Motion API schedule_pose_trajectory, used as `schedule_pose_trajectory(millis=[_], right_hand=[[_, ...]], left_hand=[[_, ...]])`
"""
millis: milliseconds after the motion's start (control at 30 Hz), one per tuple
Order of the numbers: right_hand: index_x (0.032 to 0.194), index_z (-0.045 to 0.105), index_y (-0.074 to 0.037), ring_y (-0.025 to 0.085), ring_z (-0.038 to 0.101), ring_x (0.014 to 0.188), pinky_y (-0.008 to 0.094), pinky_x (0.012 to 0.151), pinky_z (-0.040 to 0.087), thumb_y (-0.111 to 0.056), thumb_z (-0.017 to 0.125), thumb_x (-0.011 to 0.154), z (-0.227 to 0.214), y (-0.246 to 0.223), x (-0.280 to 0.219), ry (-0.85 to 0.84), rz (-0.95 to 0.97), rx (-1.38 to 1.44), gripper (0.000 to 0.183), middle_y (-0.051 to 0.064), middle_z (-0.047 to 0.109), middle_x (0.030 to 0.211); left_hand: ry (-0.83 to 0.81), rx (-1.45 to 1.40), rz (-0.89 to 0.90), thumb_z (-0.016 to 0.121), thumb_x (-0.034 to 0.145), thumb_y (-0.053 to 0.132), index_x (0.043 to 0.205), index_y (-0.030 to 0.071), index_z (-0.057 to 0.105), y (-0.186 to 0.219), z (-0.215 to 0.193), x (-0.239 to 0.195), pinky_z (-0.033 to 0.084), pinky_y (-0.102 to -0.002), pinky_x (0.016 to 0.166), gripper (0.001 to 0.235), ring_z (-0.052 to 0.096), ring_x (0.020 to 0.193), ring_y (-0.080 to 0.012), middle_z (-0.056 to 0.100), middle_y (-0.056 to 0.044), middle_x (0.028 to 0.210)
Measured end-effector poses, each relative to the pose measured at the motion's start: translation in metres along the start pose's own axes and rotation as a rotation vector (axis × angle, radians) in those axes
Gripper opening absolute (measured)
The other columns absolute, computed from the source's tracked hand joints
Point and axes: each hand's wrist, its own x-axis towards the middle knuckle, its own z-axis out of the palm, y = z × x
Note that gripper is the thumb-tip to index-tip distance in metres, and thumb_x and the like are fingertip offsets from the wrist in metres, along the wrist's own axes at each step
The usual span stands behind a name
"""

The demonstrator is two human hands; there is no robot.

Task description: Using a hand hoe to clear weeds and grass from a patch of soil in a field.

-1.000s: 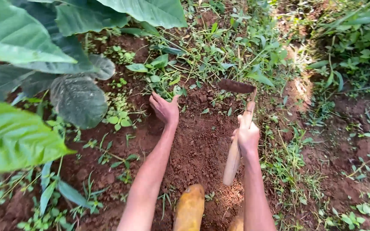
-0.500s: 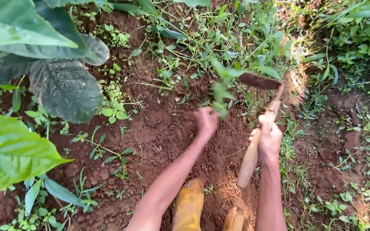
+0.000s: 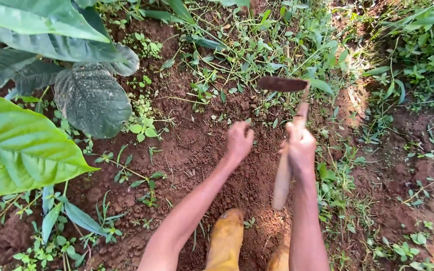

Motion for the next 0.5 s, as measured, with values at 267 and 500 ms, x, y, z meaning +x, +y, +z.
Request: schedule_pose_trajectory(millis=[267, 500], right_hand=[[0.104, 0.058, 0.001, 0.015, 0.06, 0.051, 0.023, 0.045, 0.052, -0.036, 0.054, 0.105, 0.055, 0.047, 0.003, -0.103, 0.21, -0.086, 0.037, 0.007, 0.058, 0.065], [0.098, 0.058, -0.002, 0.015, 0.06, 0.049, 0.024, 0.046, 0.052, -0.032, 0.056, 0.103, 0.061, 0.039, 0.006, -0.086, 0.277, -0.038, 0.031, 0.005, 0.057, 0.062]], left_hand=[[0.419, 0.479, 0.173, 0.063, 0.096, -0.002, 0.128, -0.002, 0.062, -0.051, -0.052, 0.108, 0.05, -0.052, 0.104, 0.032, 0.055, 0.127, -0.0355, 0.058, -0.024, 0.133], [0.35, 0.06, -0.195, 0.04, 0.107, 0.022, 0.128, 0.001, 0.059, -0.104, -0.039, 0.163, 0.047, -0.048, 0.104, 0.035, 0.06, 0.122, -0.029, 0.059, -0.021, 0.127]])
